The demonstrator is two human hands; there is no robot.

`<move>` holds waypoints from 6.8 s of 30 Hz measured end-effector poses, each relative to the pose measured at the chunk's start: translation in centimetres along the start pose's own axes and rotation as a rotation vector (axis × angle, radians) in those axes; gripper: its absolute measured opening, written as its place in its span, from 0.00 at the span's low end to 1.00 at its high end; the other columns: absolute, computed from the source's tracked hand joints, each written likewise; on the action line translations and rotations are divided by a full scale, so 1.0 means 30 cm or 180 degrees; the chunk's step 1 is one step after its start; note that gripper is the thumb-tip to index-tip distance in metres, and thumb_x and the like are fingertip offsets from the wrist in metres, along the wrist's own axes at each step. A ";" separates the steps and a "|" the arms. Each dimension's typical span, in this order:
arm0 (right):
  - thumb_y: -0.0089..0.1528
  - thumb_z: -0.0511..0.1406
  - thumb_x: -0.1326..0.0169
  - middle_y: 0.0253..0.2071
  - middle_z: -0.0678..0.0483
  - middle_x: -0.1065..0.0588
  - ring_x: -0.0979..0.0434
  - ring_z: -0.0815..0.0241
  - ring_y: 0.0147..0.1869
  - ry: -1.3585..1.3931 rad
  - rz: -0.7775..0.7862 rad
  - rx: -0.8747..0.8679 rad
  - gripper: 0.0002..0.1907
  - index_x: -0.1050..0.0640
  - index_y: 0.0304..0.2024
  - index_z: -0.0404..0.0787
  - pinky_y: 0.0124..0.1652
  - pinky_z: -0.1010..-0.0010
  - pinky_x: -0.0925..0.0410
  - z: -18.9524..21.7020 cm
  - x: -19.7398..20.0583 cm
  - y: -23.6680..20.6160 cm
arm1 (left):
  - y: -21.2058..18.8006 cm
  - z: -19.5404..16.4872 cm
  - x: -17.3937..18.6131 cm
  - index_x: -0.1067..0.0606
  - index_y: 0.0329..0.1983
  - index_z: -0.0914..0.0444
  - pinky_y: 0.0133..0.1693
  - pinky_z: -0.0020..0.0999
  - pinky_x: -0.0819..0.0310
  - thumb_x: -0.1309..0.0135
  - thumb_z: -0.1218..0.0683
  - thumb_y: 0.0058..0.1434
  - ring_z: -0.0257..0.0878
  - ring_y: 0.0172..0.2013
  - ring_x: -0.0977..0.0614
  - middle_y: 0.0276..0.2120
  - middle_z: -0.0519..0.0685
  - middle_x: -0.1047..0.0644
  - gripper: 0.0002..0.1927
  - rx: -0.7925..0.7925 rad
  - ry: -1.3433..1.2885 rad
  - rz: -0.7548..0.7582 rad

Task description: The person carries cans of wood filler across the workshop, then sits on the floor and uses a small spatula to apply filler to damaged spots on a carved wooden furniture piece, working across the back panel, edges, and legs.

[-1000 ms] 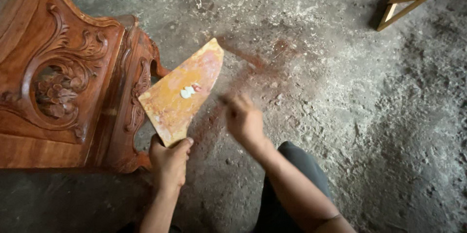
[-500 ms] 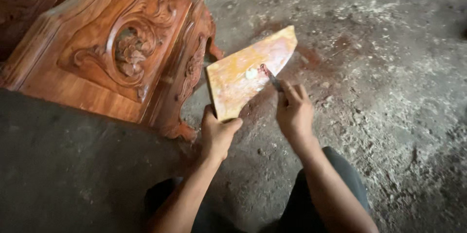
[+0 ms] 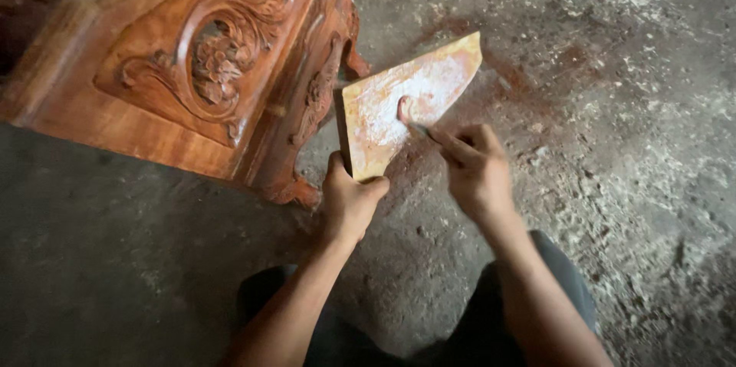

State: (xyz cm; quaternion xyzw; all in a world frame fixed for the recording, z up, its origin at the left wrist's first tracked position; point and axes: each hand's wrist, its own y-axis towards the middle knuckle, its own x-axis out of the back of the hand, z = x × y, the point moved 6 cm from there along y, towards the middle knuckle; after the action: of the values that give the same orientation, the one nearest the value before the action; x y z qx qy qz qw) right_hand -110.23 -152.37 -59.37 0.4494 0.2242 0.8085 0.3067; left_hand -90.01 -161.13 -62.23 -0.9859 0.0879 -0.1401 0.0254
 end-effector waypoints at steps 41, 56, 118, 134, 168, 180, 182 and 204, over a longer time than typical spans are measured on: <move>0.68 0.29 0.41 0.43 0.49 0.23 0.21 0.55 0.42 0.0272 -0.0111 -0.0647 0.09 0.16 0.49 0.41 0.37 0.65 0.27 -0.060 -0.021 -0.054 | -0.019 -0.003 -0.006 0.30 0.47 0.69 0.39 0.34 0.23 0.37 0.62 0.45 0.39 0.38 0.18 0.39 0.52 0.20 0.25 -0.0137 -0.0160 0.0012; 0.68 0.28 0.43 0.38 0.50 0.23 0.23 0.54 0.36 -0.0018 -0.0327 -0.0355 0.11 0.17 0.51 0.45 0.30 0.65 0.30 -0.044 -0.014 -0.065 | -0.019 0.022 -0.057 0.32 0.49 0.70 0.39 0.35 0.22 0.38 0.63 0.45 0.40 0.38 0.18 0.40 0.54 0.20 0.27 -0.0154 -0.0218 0.0094; 0.66 0.24 0.43 0.41 0.48 0.27 0.24 0.53 0.41 0.0504 -0.0470 -0.0227 0.17 0.19 0.56 0.42 0.37 0.62 0.29 -0.031 -0.011 -0.100 | -0.065 -0.040 -0.095 0.33 0.50 0.71 0.44 0.38 0.20 0.33 0.59 0.49 0.45 0.43 0.14 0.42 0.57 0.18 0.28 -0.0728 0.0182 0.0295; 0.62 0.28 0.36 0.40 0.54 0.25 0.23 0.57 0.42 -0.0060 -0.0147 0.0310 0.15 0.15 0.49 0.47 0.39 0.64 0.28 -0.085 0.073 -0.078 | -0.042 -0.008 -0.095 0.31 0.45 0.69 0.42 0.40 0.20 0.32 0.56 0.47 0.47 0.41 0.13 0.38 0.59 0.17 0.26 -0.0498 0.0572 0.0382; 0.62 0.23 0.44 0.36 0.48 0.27 0.27 0.52 0.34 -0.0258 -0.0550 -0.0305 0.23 0.16 0.56 0.46 0.31 0.61 0.32 0.047 0.013 -0.063 | -0.077 -0.030 -0.057 0.32 0.50 0.69 0.43 0.41 0.19 0.35 0.56 0.46 0.52 0.42 0.13 0.40 0.61 0.17 0.29 -0.0387 0.0427 0.0302; 0.69 0.28 0.41 0.34 0.49 0.29 0.28 0.51 0.32 -0.0870 -0.0693 -0.0291 0.06 0.19 0.45 0.43 0.28 0.59 0.35 0.008 0.055 -0.084 | -0.077 -0.011 -0.101 0.31 0.46 0.69 0.41 0.40 0.19 0.34 0.56 0.46 0.50 0.41 0.13 0.38 0.60 0.17 0.27 -0.0553 0.0467 0.0307; 0.66 0.27 0.43 0.33 0.50 0.30 0.28 0.53 0.31 -0.0506 -0.0507 -0.0021 0.10 0.18 0.47 0.43 0.26 0.61 0.35 0.031 0.043 -0.093 | -0.063 0.011 -0.104 0.31 0.47 0.69 0.41 0.40 0.20 0.33 0.56 0.45 0.48 0.40 0.13 0.38 0.60 0.17 0.28 -0.0356 0.0373 0.0259; 0.65 0.25 0.44 0.38 0.50 0.28 0.25 0.54 0.39 0.0213 -0.0248 -0.0290 0.15 0.17 0.51 0.44 0.35 0.61 0.31 -0.044 -0.036 -0.155 | -0.047 0.039 -0.135 0.32 0.47 0.70 0.41 0.40 0.20 0.34 0.58 0.47 0.47 0.40 0.13 0.38 0.60 0.17 0.27 -0.0582 0.0428 0.0176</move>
State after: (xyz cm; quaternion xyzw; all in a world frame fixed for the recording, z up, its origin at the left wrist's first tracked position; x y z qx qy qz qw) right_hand -109.57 -149.92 -63.63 0.3987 0.2147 0.8198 0.3505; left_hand -93.27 -158.99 -64.34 -0.9697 0.1290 -0.1965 -0.0668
